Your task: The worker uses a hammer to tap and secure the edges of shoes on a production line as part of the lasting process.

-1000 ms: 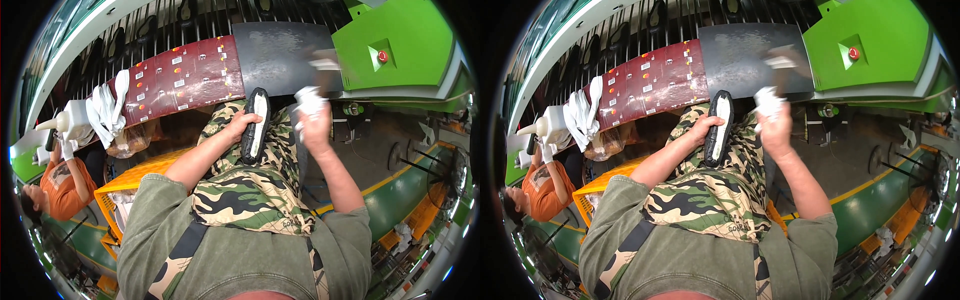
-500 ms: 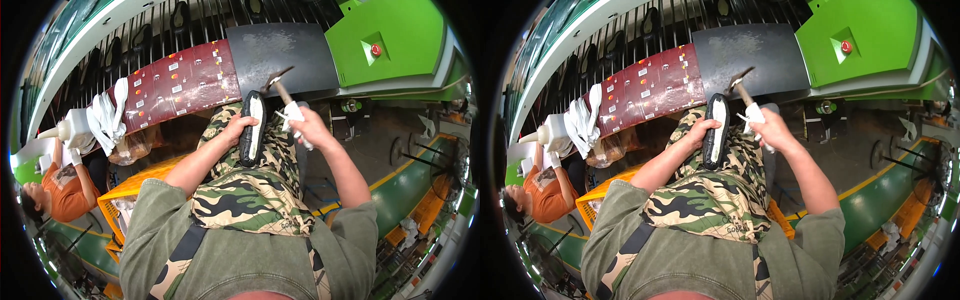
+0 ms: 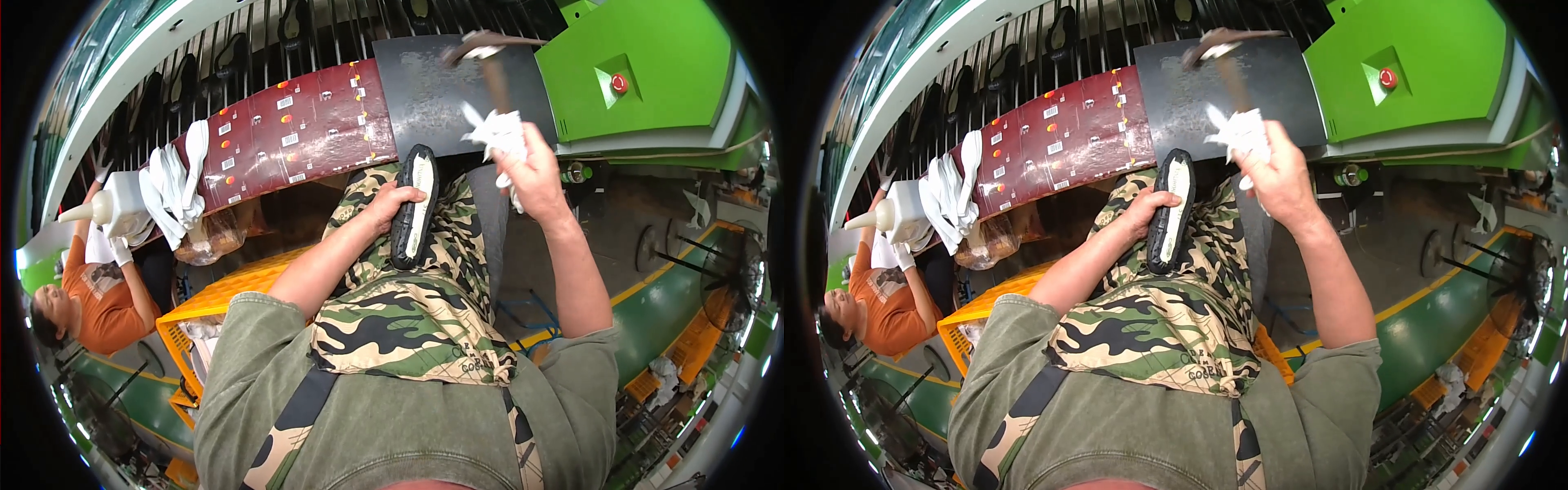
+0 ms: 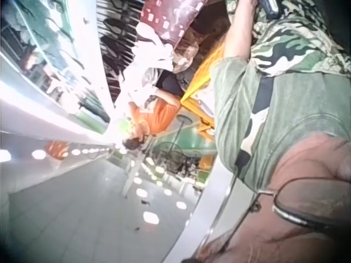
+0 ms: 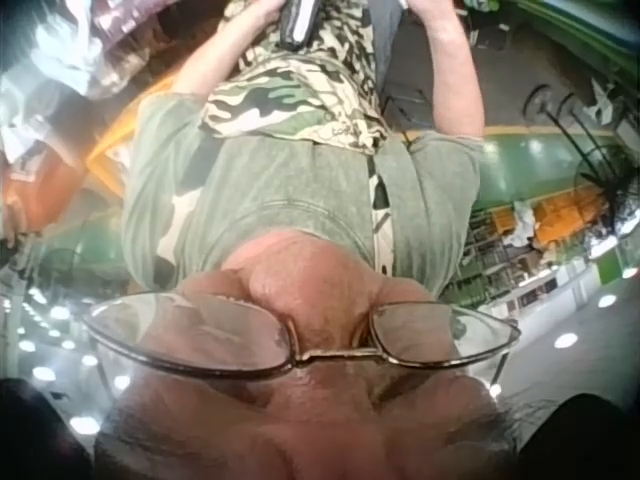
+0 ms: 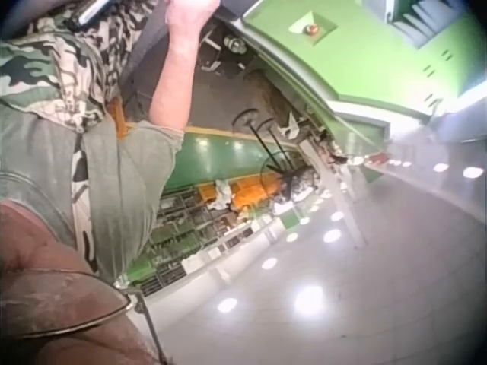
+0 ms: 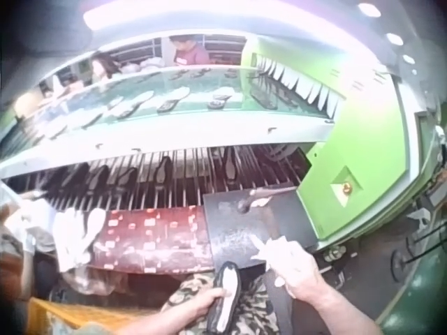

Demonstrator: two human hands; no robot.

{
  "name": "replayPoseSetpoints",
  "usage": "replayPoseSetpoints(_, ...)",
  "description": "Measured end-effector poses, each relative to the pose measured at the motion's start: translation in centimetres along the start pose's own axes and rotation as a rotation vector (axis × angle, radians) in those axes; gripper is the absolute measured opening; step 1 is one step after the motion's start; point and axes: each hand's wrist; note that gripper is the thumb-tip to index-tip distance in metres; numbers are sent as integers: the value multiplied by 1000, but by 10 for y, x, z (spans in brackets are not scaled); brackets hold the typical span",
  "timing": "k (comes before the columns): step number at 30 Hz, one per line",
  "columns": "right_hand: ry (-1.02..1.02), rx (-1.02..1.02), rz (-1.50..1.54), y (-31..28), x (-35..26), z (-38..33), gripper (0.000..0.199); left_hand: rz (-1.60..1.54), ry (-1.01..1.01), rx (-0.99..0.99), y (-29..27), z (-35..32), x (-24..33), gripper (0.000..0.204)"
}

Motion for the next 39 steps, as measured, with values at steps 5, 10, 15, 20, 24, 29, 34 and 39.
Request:
replayPoseSetpoints(5,170,-207,-498,33,79,-3,32,29,-21,8,2,0,-2,37)
replayPoseSetpoints(10,168,-136,120,-20,30,12,19,33,15,-21,4,-8,4,37)
replayPoseSetpoints(15,452,-143,-244,29,69,-15,30,26,-6,-17,3,0,0,38)
replayPoseSetpoints(20,294,-59,38,-5,58,-8,21,2,-4,-7,-2,-4,1,39)
replayPoseSetpoints(24,61,345,227,43,70,-18,18,8,-10,-6,3,-1,2,39)
replayPoseSetpoints(29,259,-256,-244,16,41,-16,27,-10,5,18,-3,-4,-2,38)
replayPoseSetpoints(34,-21,322,42,49,64,-19,27,20,23,10,6,-3,4,39)
replayPoseSetpoints(39,196,-203,-324,32,56,-25,29,17,3,21,0,-3,1,34)
Point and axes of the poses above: each hand's wrist, its own z-axis towards the middle knuckle, its own y-axis out of the palm, x = y × z, and after that the axes turned 13 degrees about -z, right-handed
